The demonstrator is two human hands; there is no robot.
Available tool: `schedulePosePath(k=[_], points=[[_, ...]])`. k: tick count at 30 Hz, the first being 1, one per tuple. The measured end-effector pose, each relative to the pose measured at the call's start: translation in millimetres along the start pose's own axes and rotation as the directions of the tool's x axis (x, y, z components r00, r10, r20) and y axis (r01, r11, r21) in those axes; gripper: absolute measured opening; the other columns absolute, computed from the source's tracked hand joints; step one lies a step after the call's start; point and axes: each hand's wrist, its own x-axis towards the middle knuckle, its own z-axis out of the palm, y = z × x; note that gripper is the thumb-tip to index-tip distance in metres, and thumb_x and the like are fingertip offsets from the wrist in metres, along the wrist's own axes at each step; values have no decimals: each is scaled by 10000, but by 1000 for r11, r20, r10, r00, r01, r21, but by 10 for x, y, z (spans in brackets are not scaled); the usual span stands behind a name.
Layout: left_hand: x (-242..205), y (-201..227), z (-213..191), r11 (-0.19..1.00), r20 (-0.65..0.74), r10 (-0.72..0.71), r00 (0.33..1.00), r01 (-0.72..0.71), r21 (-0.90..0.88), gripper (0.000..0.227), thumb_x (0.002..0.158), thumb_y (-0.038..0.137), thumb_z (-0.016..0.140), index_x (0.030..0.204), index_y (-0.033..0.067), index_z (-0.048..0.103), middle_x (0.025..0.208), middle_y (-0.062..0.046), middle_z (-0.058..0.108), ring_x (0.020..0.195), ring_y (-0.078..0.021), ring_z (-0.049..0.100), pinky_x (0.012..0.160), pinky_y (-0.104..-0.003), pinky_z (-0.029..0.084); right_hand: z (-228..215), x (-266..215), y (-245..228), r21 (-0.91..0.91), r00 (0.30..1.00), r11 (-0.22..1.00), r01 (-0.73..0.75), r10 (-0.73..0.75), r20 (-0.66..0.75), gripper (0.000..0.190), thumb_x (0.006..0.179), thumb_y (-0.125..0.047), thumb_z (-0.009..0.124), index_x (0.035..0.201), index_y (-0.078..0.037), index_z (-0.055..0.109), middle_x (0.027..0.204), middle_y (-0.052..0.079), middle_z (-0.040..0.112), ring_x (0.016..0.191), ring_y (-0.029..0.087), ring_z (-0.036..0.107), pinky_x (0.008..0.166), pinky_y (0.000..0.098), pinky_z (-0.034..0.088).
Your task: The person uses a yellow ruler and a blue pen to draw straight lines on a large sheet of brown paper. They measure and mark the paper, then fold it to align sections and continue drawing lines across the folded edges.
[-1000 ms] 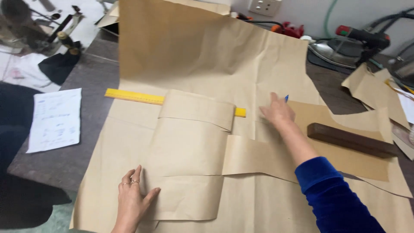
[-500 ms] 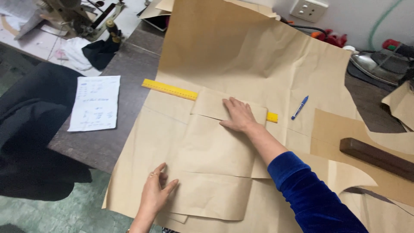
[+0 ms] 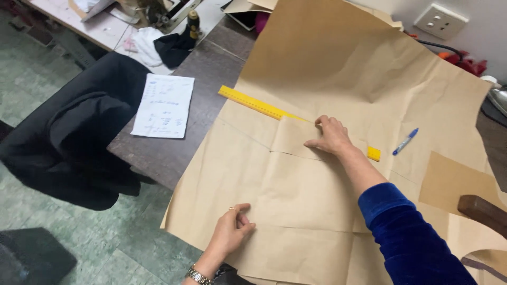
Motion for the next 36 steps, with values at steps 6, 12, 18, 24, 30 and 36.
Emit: schedulePosePath(k=[6, 12, 18, 24, 30, 36], points=[[13, -233, 159, 990, -10, 134, 991, -133, 52, 519, 805, 223, 680, 1297, 139, 536, 1166, -35, 524, 1094, -131, 618, 944, -240, 502, -79, -4, 10, 159, 987, 986, -58, 32, 158, 301, 711, -365, 812, 894, -187, 653, 847, 31, 655, 754, 181, 571, 711, 306, 432], [-62, -193, 233, 978, -133, 207, 969, -199, 68, 550, 789, 221, 701, 1298, 100, 532, 1252, -79, 510, 1184, -191, 565, 1059, -292, 419, -139, -181, -15, 265, 984, 963, -40, -9, 180, 274, 700, -330, 836, 795, -173, 632, 789, -20, 647, 732, 128, 539, 689, 268, 402], [-57, -179, 277, 999, -69, 32, 997, -32, -3, 544, 791, 248, 706, 1307, 187, 546, 969, 34, 574, 782, -77, 591, 857, -219, 488, -464, -483, -207, 314, 959, 948, -58, -34, 281, 276, 738, -351, 800, 755, -169, 593, 735, -20, 581, 689, 107, 475, 634, 259, 335], [-117, -152, 342, 996, -72, 89, 993, -90, -11, 531, 793, 224, 690, 1300, 168, 543, 1179, -15, 563, 1018, -98, 609, 870, -231, 520, -837, -787, -417, 263, 834, 964, -48, -106, 541, 220, 768, -333, 715, 876, -141, 718, 843, -7, 679, 750, 123, 594, 677, 254, 433], [-223, 8, 237, 974, -119, 221, 968, -215, 67, 670, 788, 320, 709, 1385, 169, 446, 1240, -62, 536, 1149, -187, 590, 974, -327, 461, -1172, -990, -445, 714, 910, 699, -37, -272, 313, 251, 798, -183, 708, 1004, -41, 731, 953, 14, 728, 798, 96, 644, 720, 223, 516], [-304, 438, 26, 978, -125, 201, 972, -192, 78, 985, 656, 342, 815, 1481, 176, 302, 1301, -57, 504, 1153, -181, 569, 984, -336, 438, -1527, -828, -64, 941, 936, 114, 317, -197, -292, 209, 837, -210, 714, 997, -78, 682, 978, 30, 711, 841, 104, 670, 753, 243, 569]])
